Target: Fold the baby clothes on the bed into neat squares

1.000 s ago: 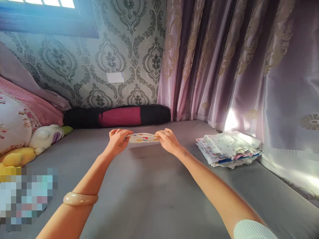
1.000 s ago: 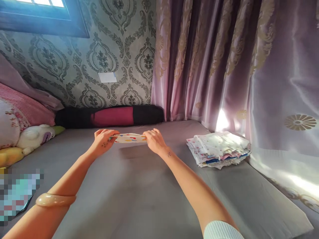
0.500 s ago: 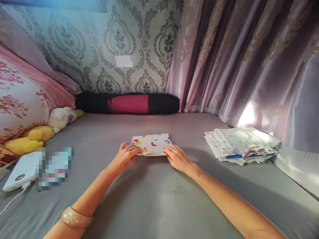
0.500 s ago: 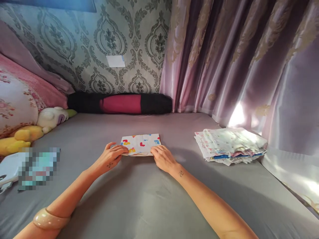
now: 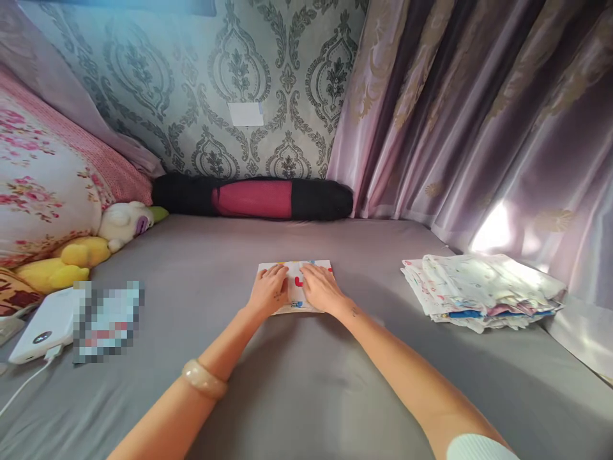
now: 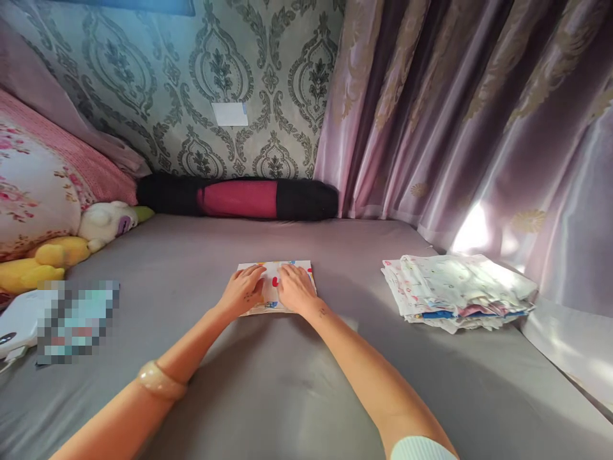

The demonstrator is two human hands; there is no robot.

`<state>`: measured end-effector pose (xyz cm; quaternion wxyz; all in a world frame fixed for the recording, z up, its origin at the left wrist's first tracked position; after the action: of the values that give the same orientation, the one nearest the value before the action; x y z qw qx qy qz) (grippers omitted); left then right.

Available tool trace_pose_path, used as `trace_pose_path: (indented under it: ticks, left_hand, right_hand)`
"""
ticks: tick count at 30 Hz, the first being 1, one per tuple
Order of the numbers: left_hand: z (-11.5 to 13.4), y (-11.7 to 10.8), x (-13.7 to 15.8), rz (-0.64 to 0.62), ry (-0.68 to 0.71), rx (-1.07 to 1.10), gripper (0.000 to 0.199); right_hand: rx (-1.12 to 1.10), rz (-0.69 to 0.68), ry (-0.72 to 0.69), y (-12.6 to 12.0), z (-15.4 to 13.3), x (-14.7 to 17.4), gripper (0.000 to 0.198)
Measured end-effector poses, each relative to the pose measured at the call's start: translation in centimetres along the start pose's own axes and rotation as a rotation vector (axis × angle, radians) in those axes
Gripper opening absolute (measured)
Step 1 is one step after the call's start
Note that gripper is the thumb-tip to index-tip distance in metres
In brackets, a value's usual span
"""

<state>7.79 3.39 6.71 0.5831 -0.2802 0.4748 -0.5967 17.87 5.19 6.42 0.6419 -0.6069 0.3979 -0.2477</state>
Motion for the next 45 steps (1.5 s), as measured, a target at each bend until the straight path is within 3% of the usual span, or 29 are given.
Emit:
trace_pose_path:
  ticks: [5,9,14,19,28,37,42,45]
  left_hand:
    - [-0.9,4.1,-2.9,-0.069,-0.055,-0.071,0.048]
    - [-1.8,5.3,-3.0,-0.086,-0.050,-0.091,0.049]
    - [-2.3,5.1,-2.8,-0.048,-0.080,-0.134,0.049]
    - [-3.6,4.3,-2.3,-0.008,-0.193,-0.156,0.054]
    - [-5.5,3.6,-1.1,-0.083,-0.264,-0.132,0.062]
    - [-8.1,2.8,-0.1,-0.165,-0.242,-0.114,0.060]
    - [-6.6,1.9,-0.9,-0.047,-0.162,-0.158,0.056]
    - [-5.7,2.3,-1.2,-0.046,-0.137,-0.132,0.054]
  right_hand:
    - [0.026,-0.085,0.028,3.7,-0.5,-2.4,0.052]
    - [-0.004,-0.103,0.055,4.7,0.1,-2.3,0.054]
    - [0.007,-0.073,0.138,4.4,0.8,-2.1,0.056]
    - [0.029,-0.088,0.281,4.7,2.2,-1.8,0.060]
    - [0.015,-0.155,0.381,4.6,4.6,-0.4,0.062]
    - [0.025,-0.232,0.391,4.6,6.1,0.8,0.063]
    - [0.050,-0.146,0.322,3.1,4.9,-0.3,0.060]
    - [0.024,-0.128,0.291,3.4,4.4,-0.7,0.060]
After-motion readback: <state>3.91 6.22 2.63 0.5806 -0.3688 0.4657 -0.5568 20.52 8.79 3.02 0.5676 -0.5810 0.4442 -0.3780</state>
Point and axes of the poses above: each hand's wrist, its own x-axis away from the middle knuckle, its own y-axis out of the palm, z = x × y, the point moved 10 cm from there along -x, towards the middle knuckle, and after that the axes turned 10 degrees about x, right-handed, at the moved point
